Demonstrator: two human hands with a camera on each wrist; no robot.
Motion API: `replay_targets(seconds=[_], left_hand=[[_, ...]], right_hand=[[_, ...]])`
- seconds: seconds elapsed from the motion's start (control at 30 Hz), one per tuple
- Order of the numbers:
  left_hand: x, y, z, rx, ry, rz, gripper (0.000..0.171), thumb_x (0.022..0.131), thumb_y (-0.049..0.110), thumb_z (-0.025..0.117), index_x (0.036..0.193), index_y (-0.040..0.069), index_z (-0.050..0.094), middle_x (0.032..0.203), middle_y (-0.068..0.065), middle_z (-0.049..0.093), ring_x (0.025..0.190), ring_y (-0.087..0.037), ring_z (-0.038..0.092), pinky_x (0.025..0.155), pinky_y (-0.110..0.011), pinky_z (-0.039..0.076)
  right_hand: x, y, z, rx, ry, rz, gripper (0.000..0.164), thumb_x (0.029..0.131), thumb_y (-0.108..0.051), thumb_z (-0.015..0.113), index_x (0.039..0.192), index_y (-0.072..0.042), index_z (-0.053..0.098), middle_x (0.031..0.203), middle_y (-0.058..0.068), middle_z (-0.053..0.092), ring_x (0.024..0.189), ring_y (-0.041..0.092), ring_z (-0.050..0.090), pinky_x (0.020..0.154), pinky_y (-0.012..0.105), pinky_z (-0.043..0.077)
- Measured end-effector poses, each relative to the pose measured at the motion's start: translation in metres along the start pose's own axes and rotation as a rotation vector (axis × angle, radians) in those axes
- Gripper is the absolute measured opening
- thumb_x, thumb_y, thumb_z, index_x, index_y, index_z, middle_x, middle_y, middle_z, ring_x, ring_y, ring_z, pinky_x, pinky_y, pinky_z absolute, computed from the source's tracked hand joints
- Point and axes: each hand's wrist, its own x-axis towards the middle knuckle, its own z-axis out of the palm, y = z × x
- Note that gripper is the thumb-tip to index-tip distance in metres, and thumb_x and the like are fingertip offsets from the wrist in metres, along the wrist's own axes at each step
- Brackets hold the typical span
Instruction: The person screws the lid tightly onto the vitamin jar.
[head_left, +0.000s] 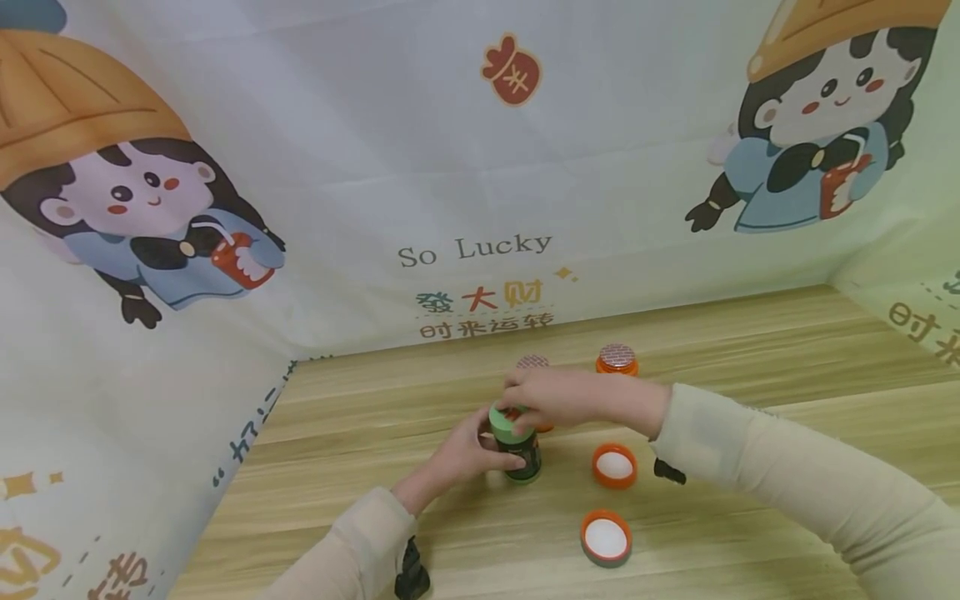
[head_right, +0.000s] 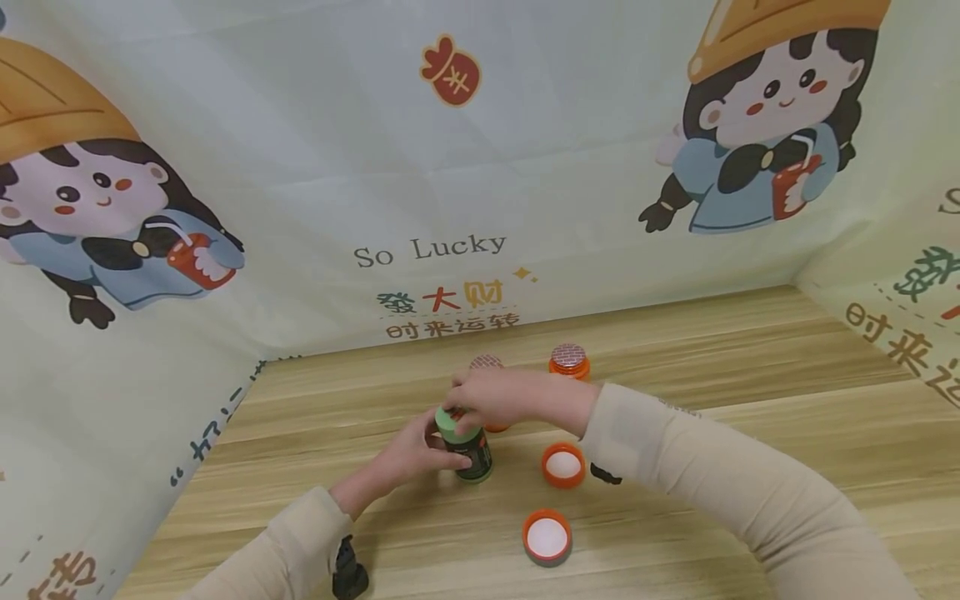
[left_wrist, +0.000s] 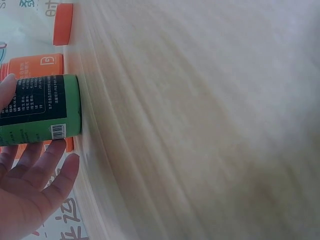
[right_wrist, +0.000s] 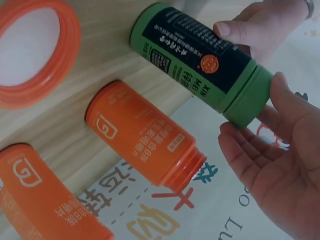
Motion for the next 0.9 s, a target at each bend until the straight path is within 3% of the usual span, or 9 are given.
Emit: replay_targets(seconds=[0.53, 0.7, 0.8, 0.9], left_hand=[[-0.0005, 0.0007, 0.0003, -0.014, -0.005, -0.012, 0.06, 0.079, 0.007, 0.071, 0.131, 0.0, 0.042, 0.123, -0.016, 0.052, 0.099, -0.023, 0.061, 0.079, -0.03, 0.052], [-0.0014, 0.0016, 0.0001, -0.01, -0.006, -0.009, 0.06, 0.079, 0.006, 0.07, 0.131, 0.001, 0.041, 0.124, -0.017, 0.05, 0.101, -0.025, 0.061, 0.081, -0.03, 0.052], [-0.0014, 0.0014, 0.0, -0.002, 0.0, -0.008, 0.06, 0.079, 0.007, 0.071, 0.131, 0.001, 0.041, 0.124, -0.017, 0.051, 0.103, -0.027, 0.06, 0.082, -0.032, 0.051], [-0.0008, 0.0008, 0.0001, 0.021, 0.014, -0.009, 0.061, 0.078, 0.009, 0.072, 0.13, -0.001, 0.041, 0.121, -0.018, 0.054, 0.101, -0.026, 0.061, 0.082, -0.032, 0.051]], right_hand=[[0.0009, -0.0082, 0.0057, 0.001, 0.088, 0.143, 0.03, 0.085, -0.038, 0.063, 0.093, -0.01, 0.06, 0.09, 0.001, 0.05, 0.079, 0.013, 0.048, 0.069, 0.027, 0.045], [-0.0009, -0.0059, 0.0046, 0.091, 0.089, 0.155, 0.046, 0.085, -0.038, 0.062, 0.117, -0.006, 0.055, 0.11, 0.008, 0.052, 0.099, 0.02, 0.05, 0.083, 0.034, 0.045], [-0.0022, -0.0022, 0.0021, 0.145, 0.09, 0.091, 0.053, 0.087, -0.03, 0.062, 0.13, -0.003, 0.046, 0.128, 0.014, 0.047, 0.117, 0.027, 0.044, 0.097, 0.04, 0.038], [-0.0035, 0.0009, -0.0013, 0.185, 0.042, 0.005, 0.051, 0.089, -0.014, 0.059, 0.135, -0.002, 0.041, 0.14, 0.015, 0.038, 0.128, 0.029, 0.036, 0.103, 0.04, 0.034]])
